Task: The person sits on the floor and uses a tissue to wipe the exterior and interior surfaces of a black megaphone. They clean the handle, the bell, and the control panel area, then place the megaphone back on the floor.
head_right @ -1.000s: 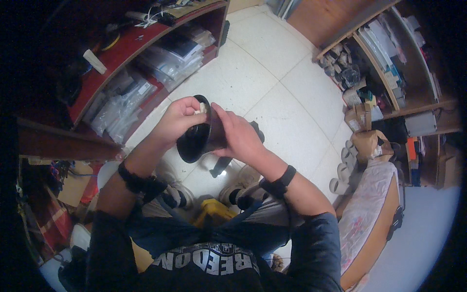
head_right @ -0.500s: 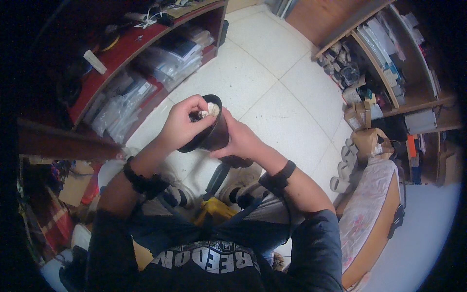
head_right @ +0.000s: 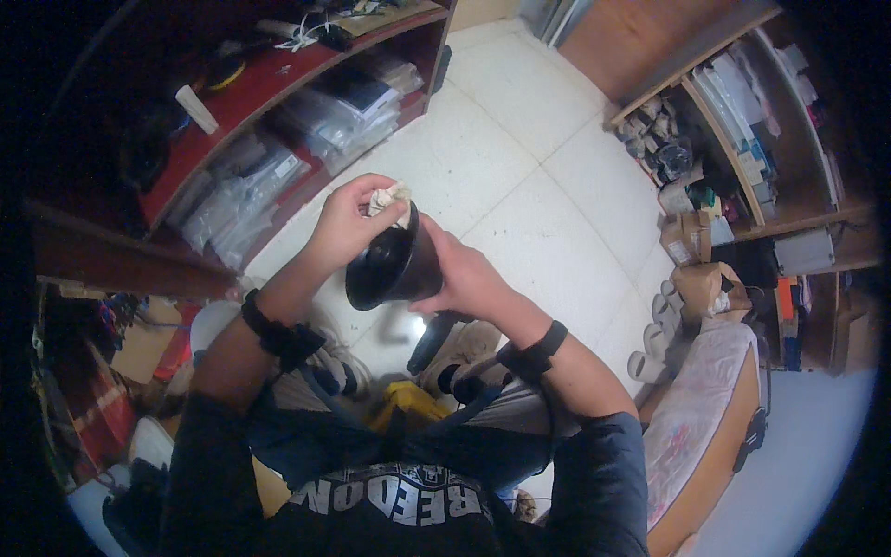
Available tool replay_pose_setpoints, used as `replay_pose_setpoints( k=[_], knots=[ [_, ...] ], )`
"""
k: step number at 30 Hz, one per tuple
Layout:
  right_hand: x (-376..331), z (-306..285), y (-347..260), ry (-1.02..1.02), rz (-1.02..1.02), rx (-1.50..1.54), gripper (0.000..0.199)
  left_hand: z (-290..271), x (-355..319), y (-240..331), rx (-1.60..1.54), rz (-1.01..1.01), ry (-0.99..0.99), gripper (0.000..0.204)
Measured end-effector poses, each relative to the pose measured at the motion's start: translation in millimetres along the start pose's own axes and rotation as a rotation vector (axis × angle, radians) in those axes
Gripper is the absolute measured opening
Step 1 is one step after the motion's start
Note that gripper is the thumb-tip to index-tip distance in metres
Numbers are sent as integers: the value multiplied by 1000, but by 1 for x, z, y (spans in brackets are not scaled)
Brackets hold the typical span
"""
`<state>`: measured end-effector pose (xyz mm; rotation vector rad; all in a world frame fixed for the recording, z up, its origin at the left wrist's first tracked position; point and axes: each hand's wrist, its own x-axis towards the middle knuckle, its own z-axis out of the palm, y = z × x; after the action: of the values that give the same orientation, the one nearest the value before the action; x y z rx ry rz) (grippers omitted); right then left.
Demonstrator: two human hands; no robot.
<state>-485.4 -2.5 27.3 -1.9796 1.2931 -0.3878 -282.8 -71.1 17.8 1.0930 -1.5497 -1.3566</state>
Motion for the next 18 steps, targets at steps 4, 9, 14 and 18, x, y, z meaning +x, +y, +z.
replay_pose_setpoints(
  k=[4, 9, 14, 18],
  knots=[
    [-6, -6, 4, -39, 51, 50, 116, 4, -10, 24, 110, 216, -149, 28],
    [-5, -9, 11, -90, 45, 38, 114, 3, -14, 35, 85, 231, -302, 25],
    [-6, -5, 12, -36, 49, 39, 115, 1, -9, 36, 172, 180, -215, 27],
    [-3, -1, 6, 37, -130, -70, 118, -16, 5, 11, 248, 13, -102, 28]
  ],
)
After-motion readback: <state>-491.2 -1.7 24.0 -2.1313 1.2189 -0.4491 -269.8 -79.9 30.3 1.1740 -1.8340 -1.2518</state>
